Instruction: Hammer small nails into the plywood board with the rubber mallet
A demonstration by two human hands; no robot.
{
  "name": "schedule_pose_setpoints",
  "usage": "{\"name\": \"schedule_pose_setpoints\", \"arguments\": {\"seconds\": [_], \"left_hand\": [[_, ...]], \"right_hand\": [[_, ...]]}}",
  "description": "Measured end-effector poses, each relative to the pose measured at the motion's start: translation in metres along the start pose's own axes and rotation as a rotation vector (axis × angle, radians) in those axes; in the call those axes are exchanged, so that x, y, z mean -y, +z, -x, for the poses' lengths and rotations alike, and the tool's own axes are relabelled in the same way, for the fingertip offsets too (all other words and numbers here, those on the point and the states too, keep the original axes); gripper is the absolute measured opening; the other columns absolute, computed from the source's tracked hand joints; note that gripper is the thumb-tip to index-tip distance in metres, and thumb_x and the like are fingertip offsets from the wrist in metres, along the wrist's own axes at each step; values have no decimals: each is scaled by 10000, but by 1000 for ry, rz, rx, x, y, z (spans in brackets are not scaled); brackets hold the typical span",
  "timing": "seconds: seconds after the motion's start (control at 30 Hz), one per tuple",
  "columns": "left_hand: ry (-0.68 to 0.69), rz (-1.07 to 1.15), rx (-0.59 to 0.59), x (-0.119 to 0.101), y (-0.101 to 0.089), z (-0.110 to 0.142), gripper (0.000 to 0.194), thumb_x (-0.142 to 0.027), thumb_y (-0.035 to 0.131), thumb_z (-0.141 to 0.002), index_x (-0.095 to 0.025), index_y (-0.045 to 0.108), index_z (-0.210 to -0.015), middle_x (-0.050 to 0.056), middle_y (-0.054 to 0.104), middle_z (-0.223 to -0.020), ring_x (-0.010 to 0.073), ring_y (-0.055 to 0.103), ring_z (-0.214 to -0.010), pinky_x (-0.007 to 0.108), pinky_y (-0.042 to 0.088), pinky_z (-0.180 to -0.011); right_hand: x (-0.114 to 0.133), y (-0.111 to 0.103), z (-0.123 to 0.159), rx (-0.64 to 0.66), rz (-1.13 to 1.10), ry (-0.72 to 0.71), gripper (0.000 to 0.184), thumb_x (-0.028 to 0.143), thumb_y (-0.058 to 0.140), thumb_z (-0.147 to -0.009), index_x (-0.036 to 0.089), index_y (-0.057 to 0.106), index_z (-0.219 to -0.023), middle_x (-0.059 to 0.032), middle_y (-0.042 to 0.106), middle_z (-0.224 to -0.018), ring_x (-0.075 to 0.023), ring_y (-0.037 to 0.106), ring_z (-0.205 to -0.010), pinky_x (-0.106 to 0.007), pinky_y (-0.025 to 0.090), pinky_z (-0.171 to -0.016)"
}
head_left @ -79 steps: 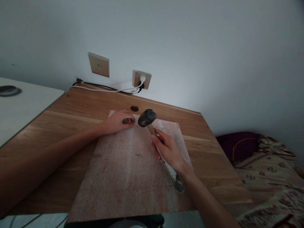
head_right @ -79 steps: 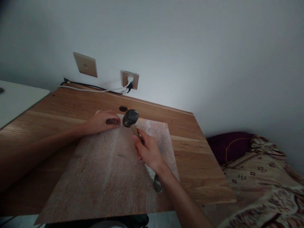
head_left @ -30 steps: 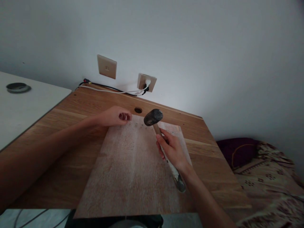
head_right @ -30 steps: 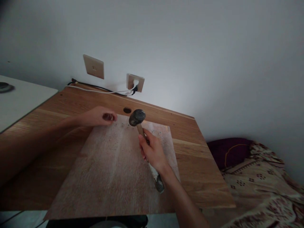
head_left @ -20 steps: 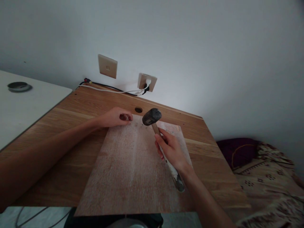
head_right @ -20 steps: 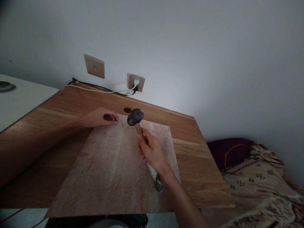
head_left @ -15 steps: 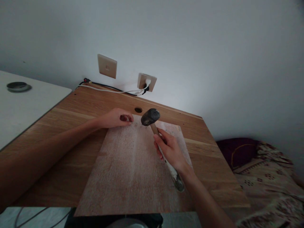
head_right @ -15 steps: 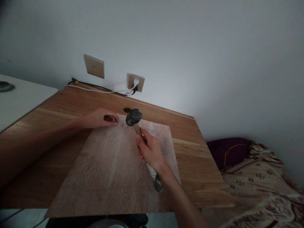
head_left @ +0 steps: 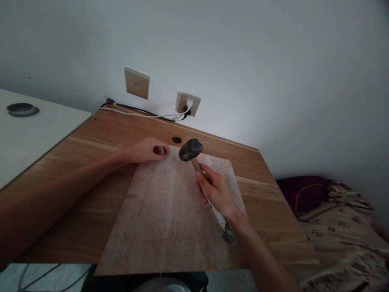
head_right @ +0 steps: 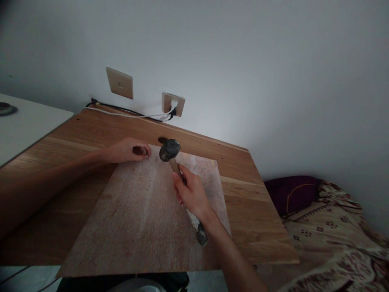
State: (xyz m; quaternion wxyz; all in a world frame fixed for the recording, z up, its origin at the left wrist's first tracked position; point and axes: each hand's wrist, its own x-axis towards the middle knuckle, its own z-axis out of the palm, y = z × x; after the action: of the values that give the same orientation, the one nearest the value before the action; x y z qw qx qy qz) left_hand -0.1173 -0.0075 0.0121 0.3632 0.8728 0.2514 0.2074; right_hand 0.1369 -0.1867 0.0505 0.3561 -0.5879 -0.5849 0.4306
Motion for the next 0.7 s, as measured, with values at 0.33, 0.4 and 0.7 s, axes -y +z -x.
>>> {"name": "schedule_pose_setpoints", "arguments": {"seconds": [0.33, 0.4, 0.7], "left_hand": [[-102, 2, -34, -3, 6, -2, 302, -383, 683, -872, -182, 768, -1081, 23, 755, -902, 164, 672, -783, 268, 494, -736], [-118, 9, -37, -3, 4, -2, 376, -381, 706, -856, -188, 746, -1177, 32, 780, -946, 185, 703, -827, 285, 517, -776], [-112, 134, -79, 7, 4, -3, 636, -463, 816, -794, -186, 668, -1347, 92, 801, -1144, 273, 742, -1001, 380, 579, -898]], "right_hand": [[2, 9, -10, 54, 31, -2, 363, 458, 524, -1033, 197, 669, -1241, 62, 541, -647, -97, 499, -370, -209, 395, -317], [6, 13, -14, 64, 35, -15, 354, 456, 520, -1033, 194, 670, -1218, 59, 544, -651, -98, 501, -375, -209, 394, -323], [21, 29, -25, 96, 259, -78, 237, 372, 519, -1049, 209, 676, -1121, 23, 594, -666, -126, 545, -482, -239, 405, -454]]}}
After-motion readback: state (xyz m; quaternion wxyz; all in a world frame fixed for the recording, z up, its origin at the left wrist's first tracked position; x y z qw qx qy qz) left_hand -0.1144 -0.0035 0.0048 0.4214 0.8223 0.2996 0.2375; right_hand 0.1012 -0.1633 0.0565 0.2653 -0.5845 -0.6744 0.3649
